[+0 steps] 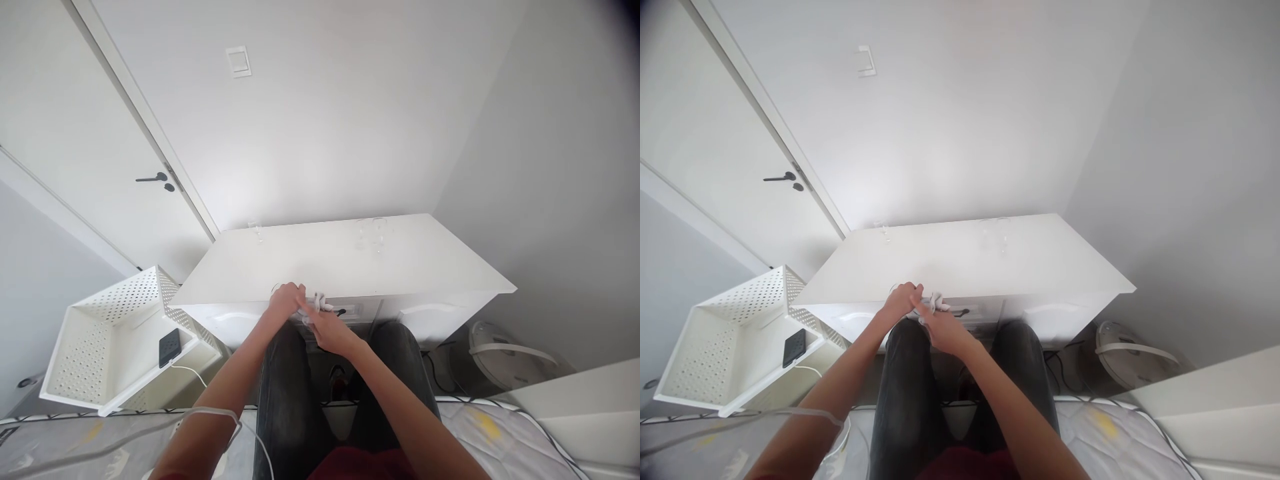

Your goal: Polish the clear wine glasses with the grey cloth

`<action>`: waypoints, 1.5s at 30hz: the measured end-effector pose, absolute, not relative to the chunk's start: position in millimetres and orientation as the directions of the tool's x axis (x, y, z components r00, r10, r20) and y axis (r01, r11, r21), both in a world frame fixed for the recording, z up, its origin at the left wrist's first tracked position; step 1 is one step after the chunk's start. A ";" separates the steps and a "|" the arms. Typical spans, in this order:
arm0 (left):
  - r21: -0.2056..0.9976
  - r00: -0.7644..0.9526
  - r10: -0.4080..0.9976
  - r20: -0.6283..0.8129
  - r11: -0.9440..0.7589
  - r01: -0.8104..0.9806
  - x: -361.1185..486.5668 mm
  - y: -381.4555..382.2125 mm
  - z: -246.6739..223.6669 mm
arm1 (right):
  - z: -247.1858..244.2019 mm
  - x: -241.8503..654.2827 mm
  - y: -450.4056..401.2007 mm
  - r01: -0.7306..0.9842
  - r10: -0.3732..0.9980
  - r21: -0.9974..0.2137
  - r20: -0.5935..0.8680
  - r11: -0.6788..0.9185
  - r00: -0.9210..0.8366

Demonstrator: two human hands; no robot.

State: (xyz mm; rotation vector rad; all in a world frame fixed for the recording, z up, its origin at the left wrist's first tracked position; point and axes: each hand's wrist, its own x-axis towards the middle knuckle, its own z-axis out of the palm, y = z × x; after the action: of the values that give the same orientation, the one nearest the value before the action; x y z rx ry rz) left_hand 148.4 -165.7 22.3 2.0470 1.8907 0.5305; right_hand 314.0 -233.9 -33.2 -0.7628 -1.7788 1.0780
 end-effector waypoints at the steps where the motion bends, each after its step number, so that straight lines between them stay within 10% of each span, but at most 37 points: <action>1: 0.455 0.090 0.995 0.039 -0.098 0.885 148.1 -166.8 24.6 | -34.3 315.3 -234.0 0.116 0.805 -0.874 0.374 0.472 -0.460; 13: 0.342 0.303 0.858 0.414 -0.455 0.822 126.3 -236.9 33.7 | -43.3 321.3 -222.7 -0.525 0.985 -0.851 -0.111 -0.025 0.135; 20: 0.240 0.496 0.800 0.339 -0.583 0.776 98.9 -233.2 35.5 | -48.4 326.8 -235.2 -0.616 0.967 -0.746 -0.168 -0.251 -0.190; 26: 0.774 0.087 0.991 0.106 -0.137 0.619 102.8 -213.2 46.9 | -28.8 322.2 -256.9 -0.254 0.942 -0.949 0.245 0.185 -0.229; 29: 0.821 -0.027 0.994 -0.107 0.103 0.562 114.7 -205.1 50.6 | -31.7 322.2 -254.3 -0.021 0.872 -0.907 0.411 0.421 -0.267; 35: 0.486 0.211 0.927 0.311 -0.346 0.803 139.8 -225.4 54.7 | -27.6 331.9 -235.6 -0.474 0.991 -0.880 0.052 -0.012 -0.120; 39: 0.185 0.379 0.877 0.294 -0.441 0.878 140.6 -232.3 57.1 | -21.9 336.7 -226.8 -0.637 0.983 -0.756 -0.047 -0.149 -0.175; 45: 0.265 0.246 0.955 0.166 -0.284 0.921 120.4 -233.1 47.4 | -24.9 329.5 -213.0 -0.518 0.971 -0.845 -0.008 -0.134 -0.238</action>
State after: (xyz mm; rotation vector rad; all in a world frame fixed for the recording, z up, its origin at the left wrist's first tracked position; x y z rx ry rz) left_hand 120.4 -233.1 47.4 2.3883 1.8076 0.4499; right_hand 329.5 -213.0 -24.9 -0.7137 -0.8974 1.6420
